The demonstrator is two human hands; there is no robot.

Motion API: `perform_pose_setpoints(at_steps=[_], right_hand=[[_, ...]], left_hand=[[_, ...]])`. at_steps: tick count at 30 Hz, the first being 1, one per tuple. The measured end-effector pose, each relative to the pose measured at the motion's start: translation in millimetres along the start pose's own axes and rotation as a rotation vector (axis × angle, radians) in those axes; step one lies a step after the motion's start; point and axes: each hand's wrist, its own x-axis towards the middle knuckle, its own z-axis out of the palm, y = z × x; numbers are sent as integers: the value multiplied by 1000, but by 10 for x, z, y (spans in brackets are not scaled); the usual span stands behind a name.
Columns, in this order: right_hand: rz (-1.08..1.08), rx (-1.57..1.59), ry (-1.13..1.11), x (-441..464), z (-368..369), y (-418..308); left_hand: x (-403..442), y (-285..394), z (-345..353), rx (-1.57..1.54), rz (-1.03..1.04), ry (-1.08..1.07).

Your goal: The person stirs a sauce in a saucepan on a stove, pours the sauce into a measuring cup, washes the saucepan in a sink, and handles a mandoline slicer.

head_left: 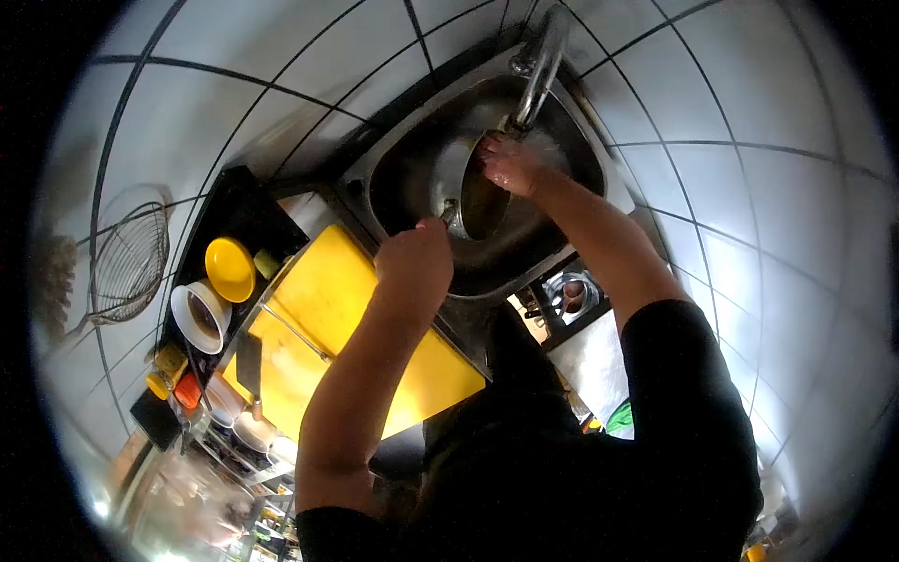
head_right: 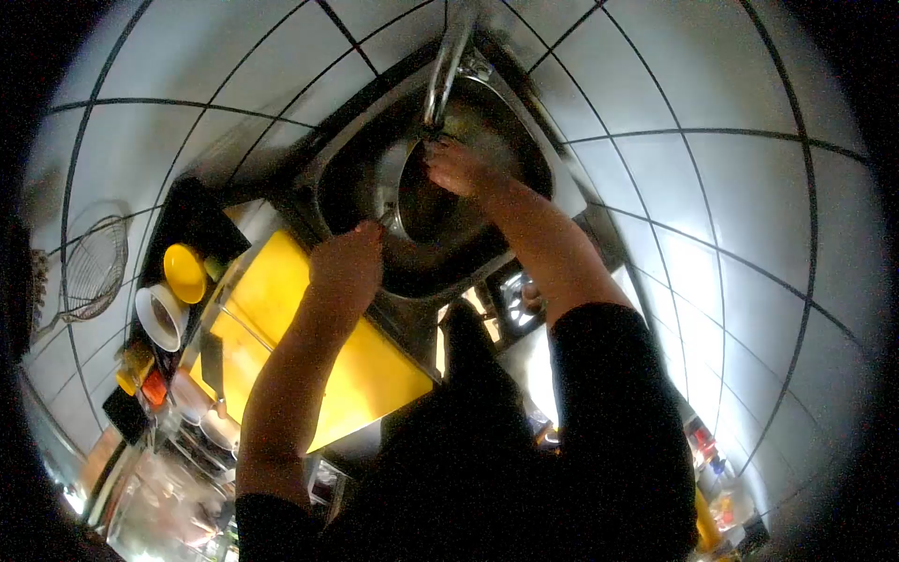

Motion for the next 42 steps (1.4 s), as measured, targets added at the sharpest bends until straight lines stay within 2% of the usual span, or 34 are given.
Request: perform_pose_setpoints(at_steps=[2, 4, 5, 6, 8, 10, 13, 14, 15, 17, 20, 23, 24, 27, 29, 31, 33, 36, 40, 42], right_hand=[[123, 91, 37, -39, 137, -79], [327, 178, 127, -62, 632, -533], [202, 141, -57, -96, 486, -650], [178, 274, -193, -133, 338, -736], [294, 744, -319, -151, 31, -795], [490, 1285, -181, -105, -75, -738], [779, 2074, 174, 46, -181, -566], [827, 2261, 299, 98, -224, -523], [836, 2308, 345, 126, -249, -529], [813, 2327, 391, 152, -264, -652], [624, 1967, 199, -10, -265, -937], [343, 1252, -83, -234, -175, -919], [309, 994, 14, -193, 182, -933], [183, 232, -9, -153, 432, -532], [273, 277, 379, 42, 544, -259], [314, 232, 413, 102, 568, -238], [300, 99, 89, -25, 57, -385], [505, 628, -468, -81, -378, -682], [333, 1166, -236, -4, -414, -674], [502, 1505, -66, 151, -381, -569]], left_hand=[[7, 71, -40, 32, -25, -15], [-15, 101, -38, 39, -11, -17], [-23, 104, -31, 25, 4, -15], [-33, 96, -19, 11, 18, -13], [-43, 74, 14, -6, 34, -12], [-29, 47, 68, -11, 41, -8], [-38, -16, 105, -30, 45, -19], [-42, -25, 106, -26, 47, -5], [-61, -31, 119, -21, 50, 3], [-65, -15, 137, -3, 47, 8], [-70, -2, 195, -11, 28, -3], [-126, -93, 242, -65, 17, -22], [-128, -98, 254, -69, 8, -35], [-114, -48, 297, -69, 2, -40], [-92, 6, 293, -72, 4, -30], [-97, 33, 298, -82, 0, -32], [-109, 20, 332, -109, 1, -29], [-98, -45, 421, -146, 24, 9], [-67, -132, 501, -181, 53, 33], [-69, -152, 513, -167, 81, 61]])
